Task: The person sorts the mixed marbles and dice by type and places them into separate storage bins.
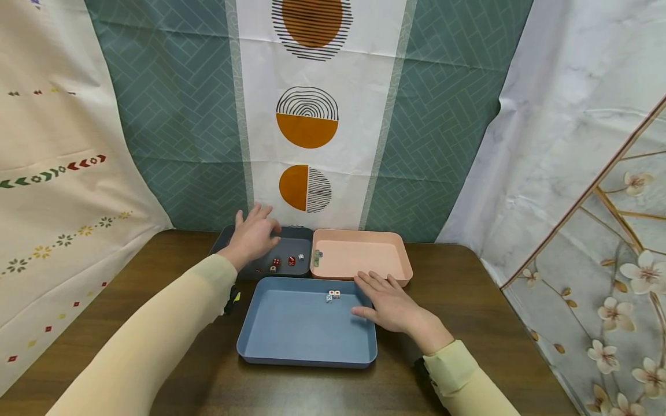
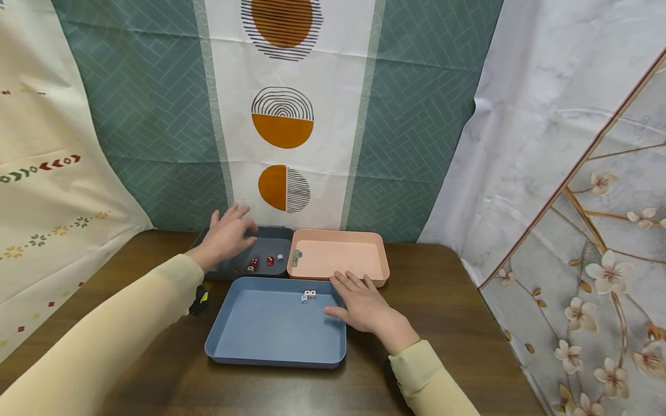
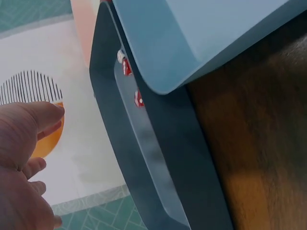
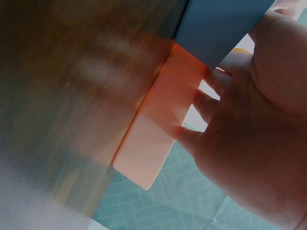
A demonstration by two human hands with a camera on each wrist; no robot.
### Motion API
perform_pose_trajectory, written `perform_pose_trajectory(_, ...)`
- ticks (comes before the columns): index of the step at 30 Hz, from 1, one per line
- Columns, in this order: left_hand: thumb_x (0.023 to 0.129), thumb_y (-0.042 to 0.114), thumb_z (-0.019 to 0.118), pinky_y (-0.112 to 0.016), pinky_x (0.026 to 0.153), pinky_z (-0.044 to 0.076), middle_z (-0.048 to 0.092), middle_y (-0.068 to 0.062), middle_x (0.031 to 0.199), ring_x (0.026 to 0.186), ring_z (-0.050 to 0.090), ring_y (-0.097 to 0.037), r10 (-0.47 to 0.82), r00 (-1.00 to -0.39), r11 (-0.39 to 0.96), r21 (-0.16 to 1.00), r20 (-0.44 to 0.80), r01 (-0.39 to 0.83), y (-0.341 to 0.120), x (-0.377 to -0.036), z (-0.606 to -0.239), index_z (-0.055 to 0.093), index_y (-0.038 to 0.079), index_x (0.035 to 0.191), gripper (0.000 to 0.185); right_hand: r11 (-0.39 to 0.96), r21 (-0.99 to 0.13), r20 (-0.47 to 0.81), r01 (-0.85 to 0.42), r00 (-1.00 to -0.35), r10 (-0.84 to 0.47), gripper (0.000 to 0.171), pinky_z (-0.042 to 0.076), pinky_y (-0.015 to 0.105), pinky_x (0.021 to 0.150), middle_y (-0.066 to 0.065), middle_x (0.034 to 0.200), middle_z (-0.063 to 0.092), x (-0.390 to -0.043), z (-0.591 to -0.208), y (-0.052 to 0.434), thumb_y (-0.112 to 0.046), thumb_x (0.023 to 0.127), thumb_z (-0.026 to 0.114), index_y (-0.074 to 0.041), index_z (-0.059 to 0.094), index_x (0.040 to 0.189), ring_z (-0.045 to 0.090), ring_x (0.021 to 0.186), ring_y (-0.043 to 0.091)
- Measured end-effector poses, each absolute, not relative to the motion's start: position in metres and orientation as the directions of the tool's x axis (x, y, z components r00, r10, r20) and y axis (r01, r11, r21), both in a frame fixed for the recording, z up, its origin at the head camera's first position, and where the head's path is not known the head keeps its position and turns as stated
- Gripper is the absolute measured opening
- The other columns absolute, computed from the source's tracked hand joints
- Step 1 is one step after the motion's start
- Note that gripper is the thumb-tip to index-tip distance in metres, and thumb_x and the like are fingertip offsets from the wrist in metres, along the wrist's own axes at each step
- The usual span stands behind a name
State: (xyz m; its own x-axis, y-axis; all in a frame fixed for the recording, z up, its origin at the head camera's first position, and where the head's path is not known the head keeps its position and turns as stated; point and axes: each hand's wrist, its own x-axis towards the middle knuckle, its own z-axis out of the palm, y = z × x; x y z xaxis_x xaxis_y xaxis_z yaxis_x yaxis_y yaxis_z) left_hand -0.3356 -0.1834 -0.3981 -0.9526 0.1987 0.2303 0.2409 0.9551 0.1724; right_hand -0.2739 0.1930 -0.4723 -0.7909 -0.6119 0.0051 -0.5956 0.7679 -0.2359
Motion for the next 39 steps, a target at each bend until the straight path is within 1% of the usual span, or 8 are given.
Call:
perform_pose_trajectory(8,0.102,0.021,0.082,-0.081,0.125,0.008,0.041,-0.023,0.172,0.165,0.022,-0.048,0.251,-0.94,0.944,0.155,0.232,0.291,-0.166,-0.325,-0.405,0.083,0.011,0.125,0.025,0.745,-0.262,0.028,-0.614,-0.776,-0.63,0.088,0.011,0.068,0.132,0.015,0.179,0.033,-0.274,-0.473,0.194,-0.06,0.108,0.062,-0.006,0.037,0.172,0.024,0.166,0.04)
perform_pose_trajectory(10,0.102,0.023,0.083,-0.08,0.126,0.009,0.041,-0.022,0.172,0.165,0.022,-0.047,0.269,-0.935,0.941,0.145,0.233,0.307,-0.162,-0.322,-0.407,0.083,0.012,0.126,0.027,0.744,-0.254,0.032,-0.618,-0.774,-0.632,0.087,0.012,0.069,0.131,0.015,0.178,0.034,-0.274,-0.473,0.195,-0.06,0.109,0.062,-0.005,0.037,0.172,0.025,0.166,0.041)
perform_pose_trajectory(15,0.102,0.025,0.084,-0.08,0.125,0.014,0.043,-0.023,0.171,0.164,0.025,-0.048,0.324,-0.915,0.923,0.132,0.24,0.362,-0.15,-0.314,-0.412,0.083,0.012,0.128,0.029,0.761,-0.249,0.004,-0.599,-0.786,-0.618,0.086,0.011,0.067,0.132,0.013,0.179,0.033,-0.272,-0.467,0.193,-0.057,0.109,0.064,-0.007,0.037,0.173,0.023,0.167,0.039)
perform_pose_trajectory(19,0.102,0.025,0.082,-0.079,0.126,0.015,0.045,-0.022,0.17,0.163,0.028,-0.048,0.364,-0.899,0.905,0.134,0.245,0.403,-0.14,-0.306,-0.413,0.084,0.013,0.125,0.026,0.772,-0.235,-0.015,-0.591,-0.791,-0.611,0.085,0.01,0.067,0.133,0.011,0.18,0.031,-0.272,-0.465,0.192,-0.055,0.109,0.065,-0.008,0.036,0.174,0.022,0.168,0.037)
perform_pose_trajectory(26,0.101,0.024,0.084,-0.08,0.125,0.014,0.045,-0.02,0.171,0.165,0.025,-0.047,0.406,-0.881,0.878,0.162,0.241,0.449,-0.125,-0.293,-0.416,0.085,0.015,0.121,0.022,0.776,-0.211,-0.015,-0.595,-0.792,-0.611,0.085,0.011,0.066,0.133,0.011,0.18,0.031,-0.274,-0.468,0.191,-0.056,0.11,0.063,-0.009,0.035,0.174,0.021,0.168,0.037)
perform_pose_trajectory(31,0.102,0.024,0.082,-0.081,0.124,0.016,0.047,-0.02,0.169,0.164,0.028,-0.048,0.436,-0.865,0.868,0.137,0.249,0.477,-0.116,-0.289,-0.421,0.086,0.018,0.118,0.017,0.779,-0.217,-0.018,-0.589,-0.795,-0.606,0.085,0.01,0.066,0.133,0.011,0.18,0.031,-0.273,-0.468,0.191,-0.056,0.109,0.064,-0.009,0.035,0.174,0.021,0.168,0.037)
perform_pose_trajectory(34,0.103,0.023,0.08,-0.081,0.124,0.018,0.048,-0.019,0.169,0.163,0.029,-0.047,0.455,-0.855,0.86,0.127,0.249,0.494,-0.112,-0.286,-0.423,0.086,0.018,0.116,0.016,0.779,-0.218,-0.017,-0.589,-0.795,-0.606,0.085,0.011,0.066,0.133,0.01,0.18,0.031,-0.273,-0.468,0.192,-0.056,0.109,0.064,-0.009,0.036,0.174,0.022,0.168,0.037)
perform_pose_trajectory(39,0.102,0.027,0.083,-0.079,0.126,0.016,0.045,-0.019,0.171,0.165,0.025,-0.045,0.479,-0.851,0.844,0.157,0.214,0.514,-0.107,-0.281,-0.424,0.084,0.016,0.12,0.022,0.776,-0.213,-0.013,-0.594,-0.792,-0.61,0.084,0.012,0.066,0.133,0.01,0.18,0.031,-0.273,-0.469,0.193,-0.056,0.11,0.062,-0.009,0.035,0.174,0.022,0.168,0.036)
